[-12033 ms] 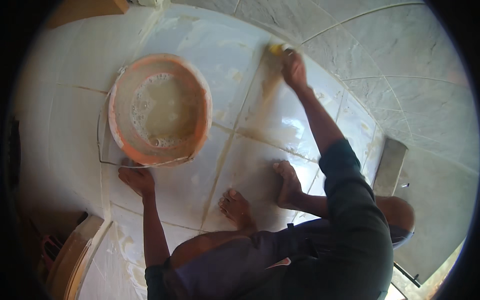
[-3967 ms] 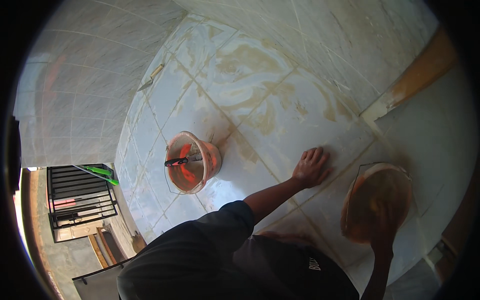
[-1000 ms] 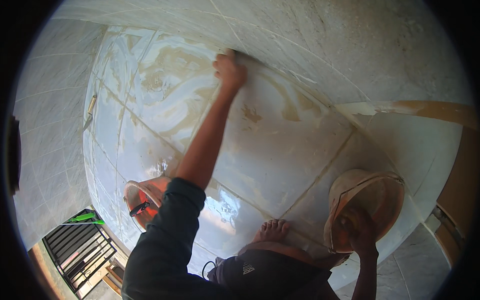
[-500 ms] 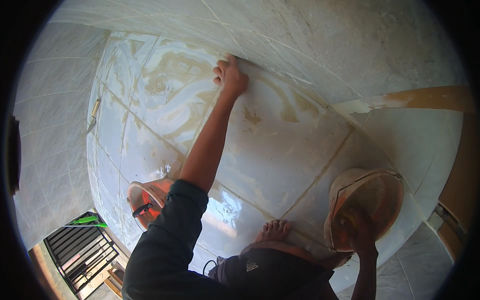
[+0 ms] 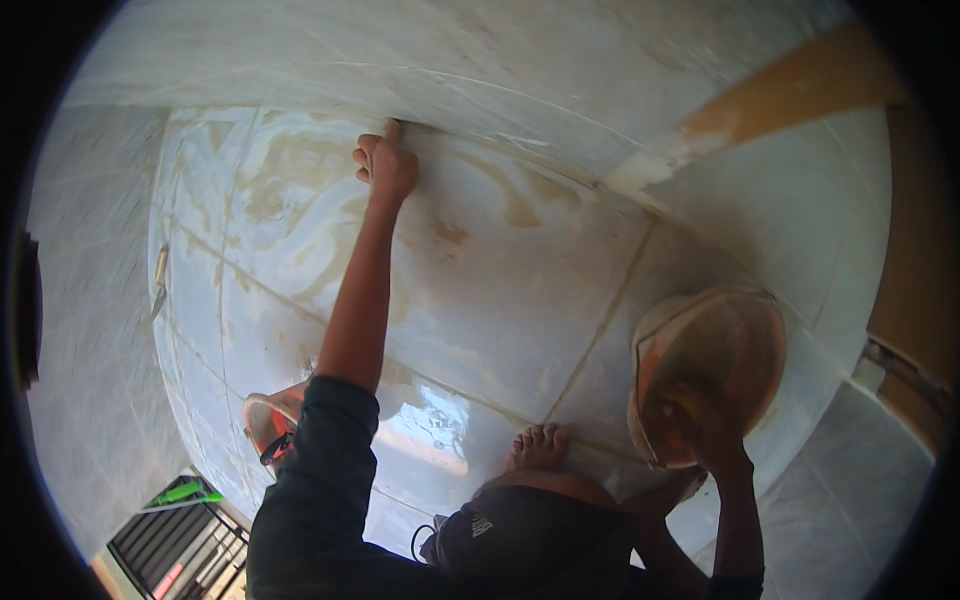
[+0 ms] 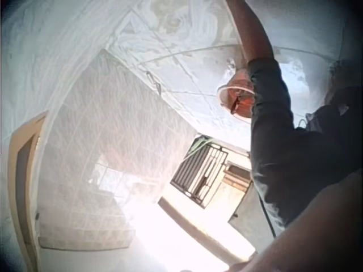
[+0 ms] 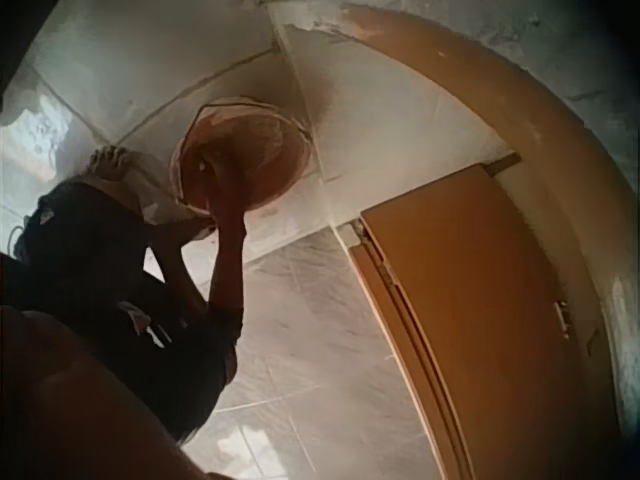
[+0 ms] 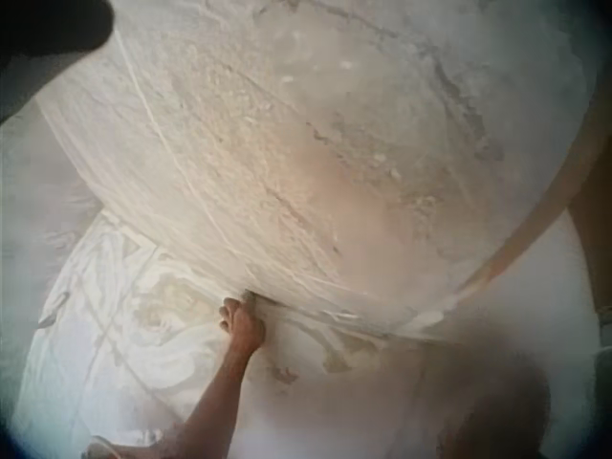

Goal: The person applies grout to the joints between floor tiles using a spatula and a hand float, then wipes the excess material away using a damp sponge and a bucket of water.

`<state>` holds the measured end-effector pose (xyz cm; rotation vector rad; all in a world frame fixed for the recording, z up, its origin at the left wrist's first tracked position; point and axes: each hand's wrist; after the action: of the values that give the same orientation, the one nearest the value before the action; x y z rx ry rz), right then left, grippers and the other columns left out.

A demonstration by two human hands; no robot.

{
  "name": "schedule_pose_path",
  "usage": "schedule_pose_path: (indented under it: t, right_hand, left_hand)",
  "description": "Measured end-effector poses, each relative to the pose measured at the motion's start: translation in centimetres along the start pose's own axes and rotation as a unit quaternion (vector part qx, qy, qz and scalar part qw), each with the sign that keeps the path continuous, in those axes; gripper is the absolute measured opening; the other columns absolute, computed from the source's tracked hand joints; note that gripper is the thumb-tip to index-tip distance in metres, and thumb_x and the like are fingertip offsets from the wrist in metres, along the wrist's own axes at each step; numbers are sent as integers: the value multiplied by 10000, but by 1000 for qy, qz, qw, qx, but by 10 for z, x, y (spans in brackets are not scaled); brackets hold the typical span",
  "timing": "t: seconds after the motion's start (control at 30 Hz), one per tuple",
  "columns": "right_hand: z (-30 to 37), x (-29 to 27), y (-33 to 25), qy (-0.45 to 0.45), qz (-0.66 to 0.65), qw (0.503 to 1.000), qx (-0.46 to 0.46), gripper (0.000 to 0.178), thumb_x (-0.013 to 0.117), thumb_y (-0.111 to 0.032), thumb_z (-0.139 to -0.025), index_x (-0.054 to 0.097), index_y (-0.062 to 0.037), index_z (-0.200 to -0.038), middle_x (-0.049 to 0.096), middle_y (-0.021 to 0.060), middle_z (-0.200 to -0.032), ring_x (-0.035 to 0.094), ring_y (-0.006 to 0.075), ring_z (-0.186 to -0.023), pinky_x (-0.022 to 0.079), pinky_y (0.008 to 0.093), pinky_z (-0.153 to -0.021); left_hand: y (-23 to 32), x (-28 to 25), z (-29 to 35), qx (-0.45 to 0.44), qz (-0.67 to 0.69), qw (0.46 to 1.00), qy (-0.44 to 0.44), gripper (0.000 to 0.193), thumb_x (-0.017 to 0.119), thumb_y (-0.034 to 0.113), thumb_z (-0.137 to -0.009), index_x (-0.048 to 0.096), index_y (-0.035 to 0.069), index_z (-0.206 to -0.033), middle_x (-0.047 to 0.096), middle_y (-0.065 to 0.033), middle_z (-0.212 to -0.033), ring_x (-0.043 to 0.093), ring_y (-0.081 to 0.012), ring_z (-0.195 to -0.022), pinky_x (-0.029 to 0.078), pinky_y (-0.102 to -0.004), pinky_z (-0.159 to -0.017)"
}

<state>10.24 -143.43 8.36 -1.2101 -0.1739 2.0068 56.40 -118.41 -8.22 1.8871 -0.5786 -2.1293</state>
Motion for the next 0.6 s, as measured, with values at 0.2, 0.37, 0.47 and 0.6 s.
schedule_pose_path:
  t: [0.2,0.37,0.47,0.6]
  right_hand:
    - [3,6,-1,8,-4,1000,1,333,707,-238,-864,643,-68,-1143,673,155,-1073,648,332,-1019,498,430,-925]
    - [8,13,2,25,-17,999,-12,320,696,-192,-876,631,-55,-1158,643,152,-1085,636,322,-1019,499,412,-909]
    - [6,14,-6,38,-20,999,-23,318,707,-200,-869,639,-56,-1145,649,142,-1068,643,318,-1001,505,406,-896]
    - [1,20,-10,57,-20,996,-68,307,710,-205,-850,631,-74,-1116,660,162,-1053,653,352,-977,521,443,-866]
  left_hand:
    - [87,35,88,38,40,997,-51,750,561,17,-726,354,2,-1446,387,-217,-1237,369,-421,-1138,293,-579,-961]
    - [131,56,141,82,67,991,-80,795,576,6,-704,287,-92,-1438,385,-223,-1226,367,-413,-1122,296,-537,-932]
    - [147,63,166,115,78,986,-93,818,590,0,-695,262,-120,-1434,378,-222,-1214,361,-406,-1119,293,-529,-925]
    - [152,65,185,141,87,980,-112,827,621,-1,-691,278,-110,-1436,389,-208,-1189,375,-381,-1101,301,-486,-900]
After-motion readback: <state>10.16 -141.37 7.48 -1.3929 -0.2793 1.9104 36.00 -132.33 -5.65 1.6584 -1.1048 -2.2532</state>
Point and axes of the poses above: each hand's wrist, its own z-axis away from the middle knuckle, its own x-axis out of the palm, y = z × x
